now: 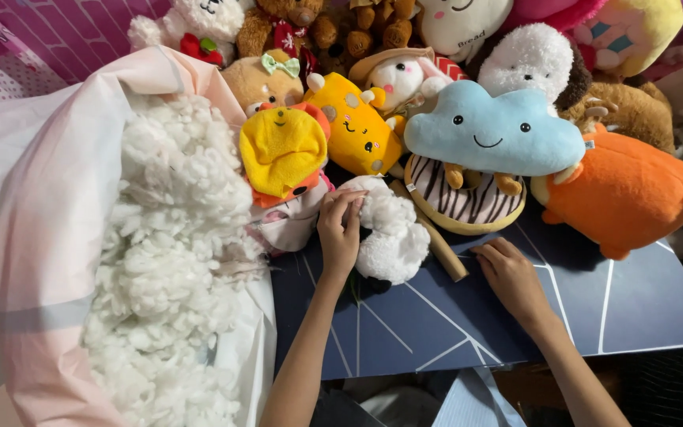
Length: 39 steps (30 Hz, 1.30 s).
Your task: Stuffing a panda plush toy with white fiberfill and using a wooden stick to pack the stuffing inside.
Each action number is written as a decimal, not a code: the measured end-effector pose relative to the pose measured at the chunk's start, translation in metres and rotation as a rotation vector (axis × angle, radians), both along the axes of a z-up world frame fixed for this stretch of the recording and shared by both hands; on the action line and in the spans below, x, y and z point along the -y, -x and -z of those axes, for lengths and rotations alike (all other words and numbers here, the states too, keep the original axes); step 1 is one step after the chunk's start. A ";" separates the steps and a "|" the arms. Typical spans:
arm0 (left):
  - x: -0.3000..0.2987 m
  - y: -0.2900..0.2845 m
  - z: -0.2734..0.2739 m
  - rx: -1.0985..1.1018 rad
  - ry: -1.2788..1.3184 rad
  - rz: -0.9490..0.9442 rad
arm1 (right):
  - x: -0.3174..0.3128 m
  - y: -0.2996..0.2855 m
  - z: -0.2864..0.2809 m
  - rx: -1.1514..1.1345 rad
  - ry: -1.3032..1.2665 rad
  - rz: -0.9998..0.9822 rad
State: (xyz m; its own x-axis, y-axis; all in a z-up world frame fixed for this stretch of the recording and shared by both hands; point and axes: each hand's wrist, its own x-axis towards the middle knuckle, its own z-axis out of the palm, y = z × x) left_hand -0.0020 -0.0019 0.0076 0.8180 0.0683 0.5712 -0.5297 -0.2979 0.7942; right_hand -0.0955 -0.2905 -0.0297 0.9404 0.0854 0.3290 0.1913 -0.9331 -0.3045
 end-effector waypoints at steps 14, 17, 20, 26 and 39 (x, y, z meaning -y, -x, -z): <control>-0.002 0.002 -0.007 0.012 -0.008 -0.007 | -0.103 -0.046 -0.095 0.227 -0.675 -0.372; -0.003 0.001 -0.006 0.007 -0.011 -0.012 | -0.127 -0.068 -0.093 0.325 -0.500 -0.462; -0.004 0.001 -0.004 -0.006 0.004 -0.031 | -0.139 -0.080 -0.090 0.335 -0.390 -0.514; -0.007 0.003 -0.007 -0.075 0.166 0.047 | -0.135 -0.091 -0.074 0.361 -0.128 -0.514; -0.005 0.000 -0.001 -0.025 0.070 0.022 | -0.083 -0.071 -0.102 0.013 -0.628 -0.574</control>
